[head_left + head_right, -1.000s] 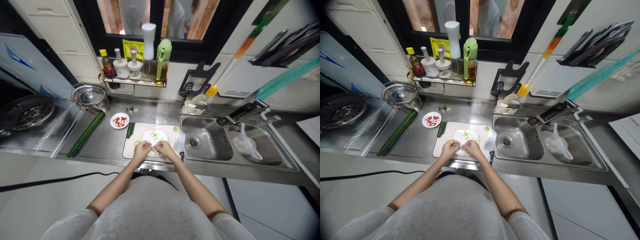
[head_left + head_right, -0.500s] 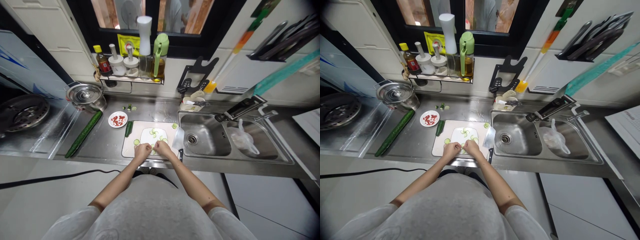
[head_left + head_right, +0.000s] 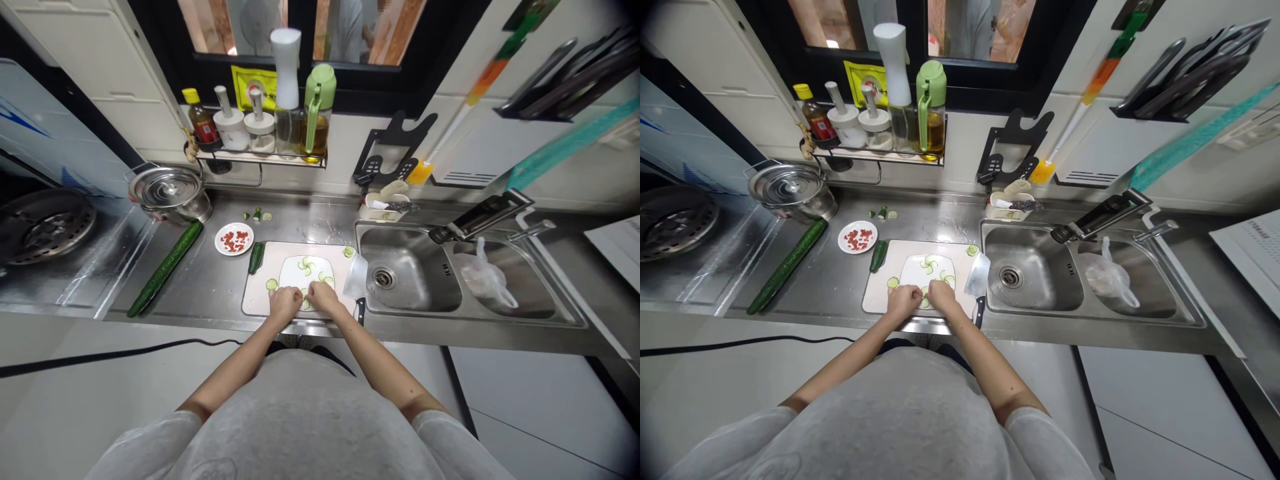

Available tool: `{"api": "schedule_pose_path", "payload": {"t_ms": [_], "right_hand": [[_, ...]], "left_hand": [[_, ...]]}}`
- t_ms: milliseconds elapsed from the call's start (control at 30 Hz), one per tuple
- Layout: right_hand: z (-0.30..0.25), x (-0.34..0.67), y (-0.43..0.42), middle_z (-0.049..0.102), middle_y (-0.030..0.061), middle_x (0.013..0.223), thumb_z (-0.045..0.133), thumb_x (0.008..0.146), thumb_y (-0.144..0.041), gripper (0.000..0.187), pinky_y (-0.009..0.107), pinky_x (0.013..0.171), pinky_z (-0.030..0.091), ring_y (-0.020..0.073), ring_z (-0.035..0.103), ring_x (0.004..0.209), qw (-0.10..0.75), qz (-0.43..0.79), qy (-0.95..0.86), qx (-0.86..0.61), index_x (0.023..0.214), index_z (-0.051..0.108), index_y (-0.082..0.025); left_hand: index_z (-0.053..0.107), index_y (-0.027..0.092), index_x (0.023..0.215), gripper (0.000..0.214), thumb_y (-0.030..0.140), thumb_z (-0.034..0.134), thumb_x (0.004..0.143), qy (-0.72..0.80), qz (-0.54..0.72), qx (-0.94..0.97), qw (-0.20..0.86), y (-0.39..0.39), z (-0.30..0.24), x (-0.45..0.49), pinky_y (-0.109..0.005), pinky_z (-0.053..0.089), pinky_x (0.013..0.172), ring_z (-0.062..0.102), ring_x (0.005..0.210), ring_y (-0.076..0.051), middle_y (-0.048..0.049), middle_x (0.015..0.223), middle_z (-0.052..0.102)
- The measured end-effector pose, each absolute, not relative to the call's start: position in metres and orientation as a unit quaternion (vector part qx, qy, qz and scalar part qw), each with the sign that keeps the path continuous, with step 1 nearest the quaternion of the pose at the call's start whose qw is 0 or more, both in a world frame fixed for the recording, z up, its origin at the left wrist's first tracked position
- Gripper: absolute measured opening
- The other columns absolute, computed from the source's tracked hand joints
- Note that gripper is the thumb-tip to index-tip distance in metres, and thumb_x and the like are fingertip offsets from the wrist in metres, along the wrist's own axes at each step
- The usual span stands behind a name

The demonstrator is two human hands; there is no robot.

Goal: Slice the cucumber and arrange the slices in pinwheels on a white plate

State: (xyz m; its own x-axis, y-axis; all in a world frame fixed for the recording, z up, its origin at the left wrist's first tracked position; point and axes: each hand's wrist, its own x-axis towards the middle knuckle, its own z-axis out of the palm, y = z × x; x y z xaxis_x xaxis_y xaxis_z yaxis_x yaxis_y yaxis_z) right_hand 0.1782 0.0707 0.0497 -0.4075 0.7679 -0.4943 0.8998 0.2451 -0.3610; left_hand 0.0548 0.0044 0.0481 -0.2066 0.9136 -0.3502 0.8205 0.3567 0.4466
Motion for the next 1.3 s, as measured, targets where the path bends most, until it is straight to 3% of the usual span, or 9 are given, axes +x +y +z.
{"api": "schedule_pose_path", "payload": {"t_ms": [233,500,1000,1133,1300], "right_hand": [[0.052,0.177,0.073,0.066,0.0054,0.097,0.06,0.081,-0.027,0.014,0.023,0.06,0.032,0.0168,0.058,0.089,0.13,-0.282,0.778,0.546,0.093,0.061,-0.02],[0.051,0.18,0.075,0.067,0.0058,0.097,0.059,0.083,-0.031,0.013,0.024,0.059,0.032,0.0174,0.059,0.088,0.125,-0.295,0.781,0.536,0.089,0.062,-0.02],[0.057,0.182,0.071,0.066,0.0081,0.102,0.057,0.085,-0.028,0.018,0.025,0.067,0.037,0.019,0.059,0.095,0.157,-0.249,0.777,0.556,0.1,0.061,-0.02],[0.061,0.19,0.074,0.067,0.007,0.098,0.051,0.088,-0.029,0.017,0.024,0.063,0.034,0.0174,0.059,0.089,0.116,-0.26,0.773,0.567,0.097,0.061,-0.02],[0.072,0.229,0.086,0.068,0.0045,0.086,0.046,0.09,-0.035,0.021,0.024,0.059,0.029,0.0159,0.057,0.078,-0.011,-0.261,0.728,0.634,0.091,0.061,-0.02]], "left_hand": [[0.071,0.026,0.087,0.018,0.031,0.055,0.082,0.776,0.086,0.574,0.249,0.003,0.042,0.053,-0.04,0.03,0.088,0.053,0.102,-0.025,-0.0054,0.1,0.065],[0.07,0.025,0.086,0.022,0.043,0.057,0.083,0.775,0.106,0.566,0.261,0.007,0.041,0.054,-0.04,0.029,0.088,0.05,0.103,-0.026,-0.0058,0.099,0.063],[0.069,0.025,0.084,0.017,0.037,0.058,0.081,0.777,0.099,0.564,0.26,0.01,0.037,0.055,-0.04,0.029,0.089,0.052,0.102,-0.025,-0.0051,0.098,0.063],[0.069,0.025,0.088,0.018,0.038,0.059,0.08,0.784,0.124,0.55,0.26,0.01,0.04,0.053,-0.038,0.03,0.089,0.053,0.1,-0.025,-0.0051,0.097,0.064],[0.067,0.026,0.097,0.022,0.04,0.056,0.083,0.808,0.192,0.498,0.248,0.008,0.051,0.03,-0.035,0.033,0.086,0.055,0.098,-0.022,-0.004,0.096,0.064]]}}
